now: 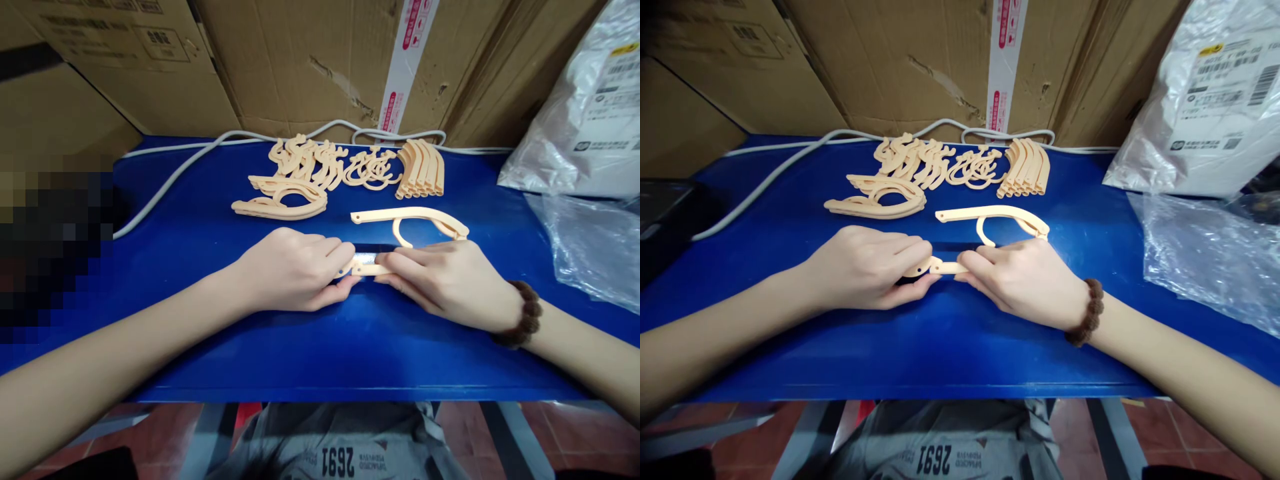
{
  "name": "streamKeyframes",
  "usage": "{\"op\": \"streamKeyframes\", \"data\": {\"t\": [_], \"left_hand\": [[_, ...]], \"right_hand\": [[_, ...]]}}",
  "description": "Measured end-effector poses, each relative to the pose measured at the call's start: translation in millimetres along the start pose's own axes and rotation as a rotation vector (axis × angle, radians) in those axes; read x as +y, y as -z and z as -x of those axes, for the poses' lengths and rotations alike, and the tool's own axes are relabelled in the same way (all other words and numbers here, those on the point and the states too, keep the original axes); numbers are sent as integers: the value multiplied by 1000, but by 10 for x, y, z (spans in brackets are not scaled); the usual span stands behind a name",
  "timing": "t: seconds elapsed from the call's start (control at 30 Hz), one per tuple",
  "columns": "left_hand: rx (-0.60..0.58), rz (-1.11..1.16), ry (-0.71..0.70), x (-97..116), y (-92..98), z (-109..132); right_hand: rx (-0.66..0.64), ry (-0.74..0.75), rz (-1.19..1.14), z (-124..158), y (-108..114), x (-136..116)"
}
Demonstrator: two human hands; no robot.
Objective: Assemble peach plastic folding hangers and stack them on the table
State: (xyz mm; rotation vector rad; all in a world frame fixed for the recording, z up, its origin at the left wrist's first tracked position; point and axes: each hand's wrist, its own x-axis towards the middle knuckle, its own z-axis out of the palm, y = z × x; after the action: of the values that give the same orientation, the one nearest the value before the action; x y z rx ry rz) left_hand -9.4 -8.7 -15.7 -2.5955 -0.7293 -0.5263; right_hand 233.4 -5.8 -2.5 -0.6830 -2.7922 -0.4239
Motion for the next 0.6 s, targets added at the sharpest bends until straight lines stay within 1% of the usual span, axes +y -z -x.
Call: {"op": "streamKeyframes", "data": {"t": [0.2, 0.6], "left_hand": [[15, -27, -22, 2, 8, -5], [34, -11, -14, -4, 1, -3]], "right_hand": [[-8, -11, -23, -2, -8, 10], [-19, -19, -45, 7, -19, 28]]}}
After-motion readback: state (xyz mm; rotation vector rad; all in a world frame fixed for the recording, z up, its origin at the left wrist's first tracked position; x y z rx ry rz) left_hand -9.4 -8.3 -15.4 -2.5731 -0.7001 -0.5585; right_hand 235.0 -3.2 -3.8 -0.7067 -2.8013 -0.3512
